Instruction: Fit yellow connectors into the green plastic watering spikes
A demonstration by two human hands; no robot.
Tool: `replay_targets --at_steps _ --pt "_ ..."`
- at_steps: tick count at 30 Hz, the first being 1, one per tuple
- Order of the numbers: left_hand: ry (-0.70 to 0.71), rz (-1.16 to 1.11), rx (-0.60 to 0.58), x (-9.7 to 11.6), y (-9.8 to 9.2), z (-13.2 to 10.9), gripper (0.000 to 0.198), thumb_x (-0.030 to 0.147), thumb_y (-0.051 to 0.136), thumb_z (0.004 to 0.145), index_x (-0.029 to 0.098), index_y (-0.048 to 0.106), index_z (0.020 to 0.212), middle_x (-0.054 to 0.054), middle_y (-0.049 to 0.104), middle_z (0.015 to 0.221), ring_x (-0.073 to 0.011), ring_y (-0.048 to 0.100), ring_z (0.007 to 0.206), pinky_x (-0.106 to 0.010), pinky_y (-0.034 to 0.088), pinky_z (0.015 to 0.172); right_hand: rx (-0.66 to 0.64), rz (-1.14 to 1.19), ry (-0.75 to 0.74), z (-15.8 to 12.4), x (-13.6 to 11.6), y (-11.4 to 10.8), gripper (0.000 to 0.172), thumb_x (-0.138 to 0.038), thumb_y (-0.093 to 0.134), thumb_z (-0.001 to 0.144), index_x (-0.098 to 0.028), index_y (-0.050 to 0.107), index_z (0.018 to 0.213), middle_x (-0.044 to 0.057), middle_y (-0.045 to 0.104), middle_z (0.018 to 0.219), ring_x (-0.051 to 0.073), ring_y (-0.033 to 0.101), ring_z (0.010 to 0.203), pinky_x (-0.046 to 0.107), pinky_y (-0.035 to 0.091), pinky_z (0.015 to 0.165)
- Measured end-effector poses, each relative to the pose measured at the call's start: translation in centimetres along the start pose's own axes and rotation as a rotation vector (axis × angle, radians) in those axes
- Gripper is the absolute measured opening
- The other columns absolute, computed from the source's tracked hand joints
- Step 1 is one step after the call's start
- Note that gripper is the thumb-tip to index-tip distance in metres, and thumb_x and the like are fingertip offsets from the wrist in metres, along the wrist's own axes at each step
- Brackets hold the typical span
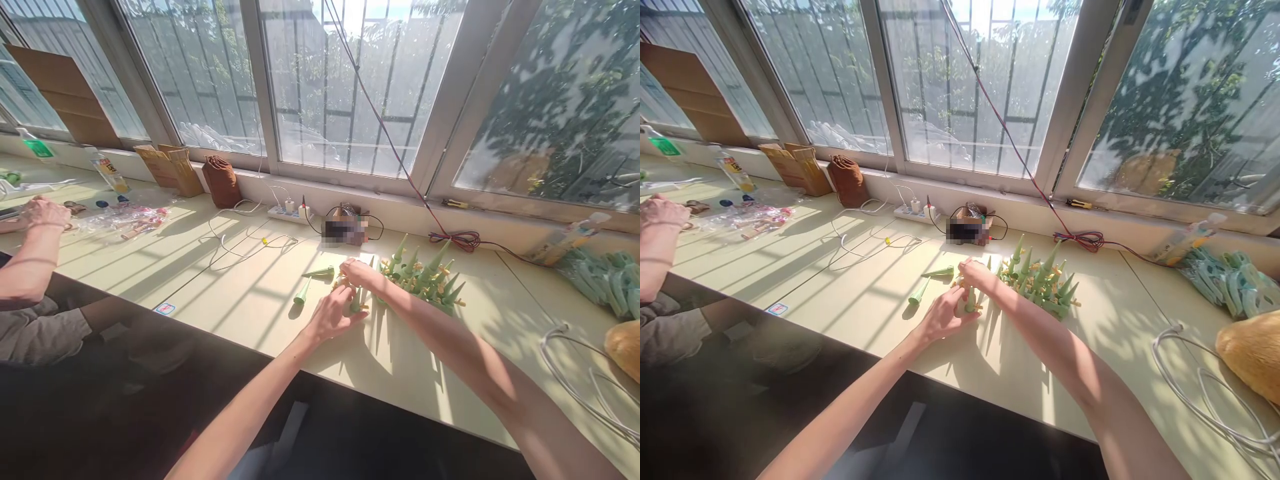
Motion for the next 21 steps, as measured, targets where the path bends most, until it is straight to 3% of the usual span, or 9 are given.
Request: replay_targets --at_steps 6,11,14,17,21 --pt "0.0 0.006 0.012 -0.1 -0.1 -0.2 0.031 0.049 0.063 0.087 0.019 0.055 0.087 -0.003 0.059 0.089 -0.0147 0.054 0.065 -0.027 0.041 0.057 0.113 0.03 0.006 -1.1 -0.1 -2.3 0.023 0.006 0.045 0.085 -0.012 0.06 0.088 0.004 0.058 0.075 0.011 0.043 0.056 0.024 0.026 0.054" --pt "-0.019 0.019 0.046 -0.1 -0.2 -0.2 0.027 0.045 0.063 0.087 0.019 0.056 0.092 -0.002 0.059 0.085 -0.0106 0.048 0.055 -0.025 0.038 0.053 0.292 0.071 0.029 -4.0 0.2 -5.0 0.022 -0.004 0.037 0.096 -0.013 0.057 0.1 0.008 0.058 0.086 0.013 0.045 0.062 0.024 0.028 0.056" --pt "0.044 -0.002 0.048 0.2 -0.2 -0.2 0.022 0.04 0.06 0.089 0.019 0.056 0.089 -0.002 0.058 0.082 -0.0124 0.05 0.059 -0.026 0.04 0.055 0.526 0.183 -0.023 -7.6 -0.1 -6.0 0.019 -0.014 0.04 0.1 -0.015 0.058 0.1 0.006 0.056 0.086 0.013 0.047 0.063 0.022 0.034 0.059" --pt "0.046 -0.02 0.034 0.0 -0.2 -0.2 0.021 0.039 0.058 0.092 0.019 0.056 0.085 -0.003 0.058 0.084 -0.0129 0.05 0.062 -0.027 0.043 0.059 0.708 0.29 -0.068 -11.7 -0.2 -5.1 0.017 -0.018 0.043 0.1 -0.018 0.06 0.096 0.004 0.055 0.084 0.012 0.048 0.062 0.023 0.038 0.059" --pt "0.027 -0.057 0.026 -0.2 -0.3 -0.2 0.019 0.038 0.057 0.092 0.019 0.058 0.09 -0.003 0.059 0.088 -0.0126 0.049 0.062 -0.027 0.042 0.057 0.784 0.405 -0.157 -15.5 -0.2 -1.8 0.019 -0.02 0.042 0.103 -0.019 0.06 0.104 0.006 0.058 0.088 0.012 0.053 0.063 0.023 0.042 0.056"
Point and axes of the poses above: each hand's wrist, its own z-axis towards the middle knuckle, its own y-axis out of the palm, x = y × z, the point moved 5 cm from there along z, towards the middle knuckle
